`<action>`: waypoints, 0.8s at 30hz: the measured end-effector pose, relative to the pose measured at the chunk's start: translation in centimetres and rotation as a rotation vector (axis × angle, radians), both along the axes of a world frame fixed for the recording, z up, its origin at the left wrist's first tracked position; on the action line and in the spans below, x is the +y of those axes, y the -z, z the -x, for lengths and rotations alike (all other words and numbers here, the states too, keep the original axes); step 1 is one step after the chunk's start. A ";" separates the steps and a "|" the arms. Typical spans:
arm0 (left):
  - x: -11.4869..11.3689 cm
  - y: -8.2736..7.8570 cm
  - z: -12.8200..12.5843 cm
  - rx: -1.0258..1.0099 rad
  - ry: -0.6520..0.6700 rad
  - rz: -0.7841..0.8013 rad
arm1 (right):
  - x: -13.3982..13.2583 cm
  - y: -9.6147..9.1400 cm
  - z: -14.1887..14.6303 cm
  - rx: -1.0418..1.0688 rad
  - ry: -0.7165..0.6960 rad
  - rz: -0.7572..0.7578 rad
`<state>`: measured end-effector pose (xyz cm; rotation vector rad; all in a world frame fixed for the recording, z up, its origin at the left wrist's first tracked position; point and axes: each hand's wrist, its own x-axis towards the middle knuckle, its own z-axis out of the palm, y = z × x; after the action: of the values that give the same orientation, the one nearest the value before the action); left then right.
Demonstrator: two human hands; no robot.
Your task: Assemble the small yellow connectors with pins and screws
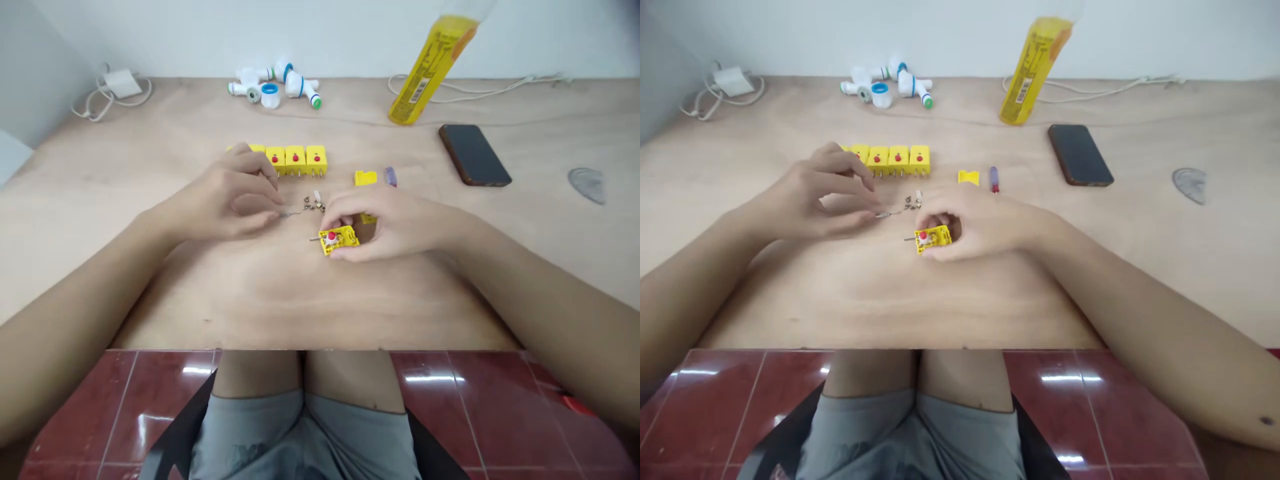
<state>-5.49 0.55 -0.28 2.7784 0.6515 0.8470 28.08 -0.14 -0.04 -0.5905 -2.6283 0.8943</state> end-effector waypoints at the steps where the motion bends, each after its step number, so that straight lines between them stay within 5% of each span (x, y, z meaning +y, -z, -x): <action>1: 0.1 0.1 0.1 0.035 -0.016 0.018 | 0.0 0.0 0.1 -0.003 -0.002 -0.007; 15: -1.1 -0.2 -1.5 0.013 -0.080 0.110 | 1.2 1.2 0.5 0.085 0.045 -0.140; 24: -3.2 -0.2 -4.2 -0.168 -0.019 0.121 | -0.2 -0.3 0.8 0.173 0.059 -0.281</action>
<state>-1.25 -2.68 -0.12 2.5640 0.6770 0.9965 27.29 -0.37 0.28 -0.4907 -2.5039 0.5198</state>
